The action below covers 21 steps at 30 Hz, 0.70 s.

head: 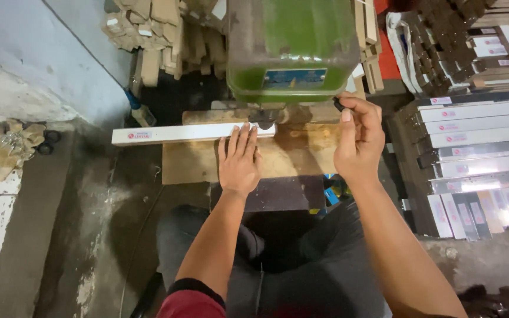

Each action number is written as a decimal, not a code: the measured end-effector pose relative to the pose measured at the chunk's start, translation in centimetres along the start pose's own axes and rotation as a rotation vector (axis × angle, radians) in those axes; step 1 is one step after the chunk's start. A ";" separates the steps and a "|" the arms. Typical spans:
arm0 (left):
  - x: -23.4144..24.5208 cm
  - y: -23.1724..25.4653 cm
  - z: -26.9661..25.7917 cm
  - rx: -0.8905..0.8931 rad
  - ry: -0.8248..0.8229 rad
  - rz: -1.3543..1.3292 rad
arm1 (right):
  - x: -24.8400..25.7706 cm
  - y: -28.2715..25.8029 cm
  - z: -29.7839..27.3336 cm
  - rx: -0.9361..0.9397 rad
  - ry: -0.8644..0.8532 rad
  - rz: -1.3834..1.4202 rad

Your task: Punching holes into white strips using a machine

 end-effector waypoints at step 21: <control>0.0 -0.4 0.4 0.002 -0.231 0.078 | -0.6 -0.3 6.2 0.170 -0.008 -0.120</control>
Point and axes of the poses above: each hand's wrist, its own z-axis towards the middle knuckle, its own x-axis out of the back of the hand, y = z × x, the point moved 2 cm from there along z, towards the middle knuckle, and after that the axes turned 1 degree about -z, right-handed, at the moved point
